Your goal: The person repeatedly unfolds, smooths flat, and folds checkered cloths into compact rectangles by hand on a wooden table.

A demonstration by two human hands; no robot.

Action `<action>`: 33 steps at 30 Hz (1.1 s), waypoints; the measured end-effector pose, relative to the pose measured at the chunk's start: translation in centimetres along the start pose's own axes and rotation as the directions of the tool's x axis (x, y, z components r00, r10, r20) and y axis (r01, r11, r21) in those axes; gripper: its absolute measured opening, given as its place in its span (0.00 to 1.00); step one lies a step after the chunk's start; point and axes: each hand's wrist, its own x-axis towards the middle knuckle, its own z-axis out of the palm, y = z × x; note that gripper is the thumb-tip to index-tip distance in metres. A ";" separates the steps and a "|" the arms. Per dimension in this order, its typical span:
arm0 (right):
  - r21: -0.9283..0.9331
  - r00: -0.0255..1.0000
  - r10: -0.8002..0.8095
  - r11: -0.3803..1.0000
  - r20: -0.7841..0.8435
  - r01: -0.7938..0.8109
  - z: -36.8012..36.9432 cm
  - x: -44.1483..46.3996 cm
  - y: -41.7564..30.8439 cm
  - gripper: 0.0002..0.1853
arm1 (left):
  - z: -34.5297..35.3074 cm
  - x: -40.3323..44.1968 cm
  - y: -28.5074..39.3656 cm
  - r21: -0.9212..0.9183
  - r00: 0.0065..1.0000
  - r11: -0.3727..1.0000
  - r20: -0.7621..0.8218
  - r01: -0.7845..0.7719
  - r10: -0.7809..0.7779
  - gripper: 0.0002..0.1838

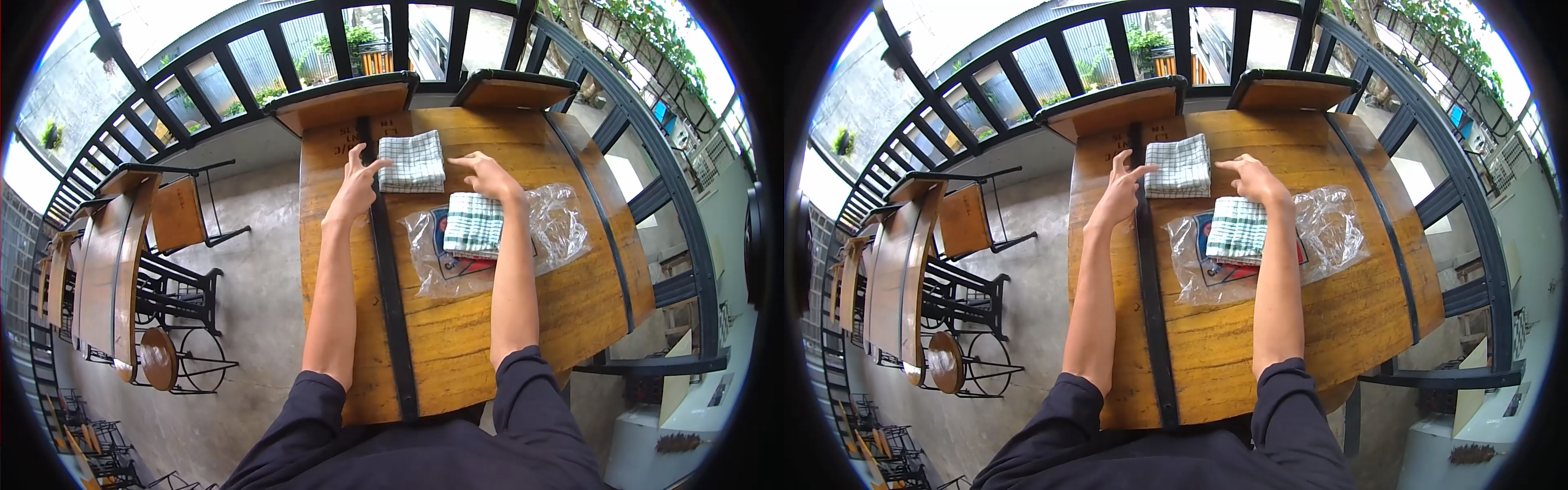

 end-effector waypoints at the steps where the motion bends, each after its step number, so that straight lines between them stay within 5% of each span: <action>1: -0.001 1.000 0.001 1.000 0.002 -0.001 -0.4 -0.2 0.3 0.25 | -0.2 0.0 0.0 -0.024 1.000 1.000 -0.024 0.010 -0.011 0.35; 4: 0.131 0.975 -0.091 0.984 -0.205 0.119 -2.4 -1.3 1.6 0.25 | -1.6 0.2 0.0 -0.109 0.980 0.987 -0.175 -0.118 0.098 0.23; 8: 0.158 0.967 -0.114 0.976 -0.226 0.152 -4.3 -2.4 3.1 0.30 | -4.7 0.1 3.2 0.043 0.961 0.988 -0.230 -0.150 0.156 0.20; 10: 0.028 0.990 0.068 0.997 0.127 -0.072 -5.3 -3.5 2.6 0.38 | -6.0 0.0 4.4 0.027 0.952 0.984 -0.248 -0.176 0.177 0.20; 13: 0.005 0.964 0.133 0.990 0.230 -0.137 -4.4 -3.1 2.8 0.32 | -7.5 -0.6 6.2 -0.146 0.959 0.968 -0.231 -0.203 0.166 0.22; 15: -0.032 0.957 0.170 0.985 0.235 -0.167 -4.1 -3.2 2.1 0.23 | -8.2 -1.0 6.8 -0.125 0.958 0.970 -0.225 -0.210 0.178 0.23; 19: -0.095 0.959 0.163 0.985 0.230 -0.145 -5.4 -4.0 0.4 0.20 | -10.6 -2.2 7.8 -0.073 0.956 0.973 -0.216 -0.218 0.198 0.24; 22: 0.018 0.992 0.021 1.000 0.125 -0.024 -7.2 -6.1 -0.5 0.14 | -12.5 -3.2 9.0 -0.081 0.950 0.968 -0.230 -0.237 0.213 0.24; 24: 0.180 0.982 -0.118 0.973 -0.148 0.144 -9.0 -8.6 -2.2 0.11 | -13.5 -3.8 9.7 -0.177 0.958 0.953 -0.195 -0.245 0.210 0.25; 27: 0.463 0.898 -0.246 0.789 -0.365 0.404 -10.5 -10.5 -3.0 0.15 | -13.6 -4.3 10.8 -0.231 0.961 0.937 -0.153 -0.262 0.231 0.24; 29: 0.567 0.854 -0.145 0.690 -0.500 0.449 -10.8 -12.0 -4.4 0.17 | -13.5 -4.5 12.1 -0.264 0.967 0.931 -0.105 -0.253 0.233 0.25; 33: 0.639 0.785 -0.064 0.542 -0.617 0.546 -10.6 -12.3 -6.6 0.20 | -12.0 -4.6 14.7 -0.253 0.880 0.844 -0.114 -0.474 0.460 0.32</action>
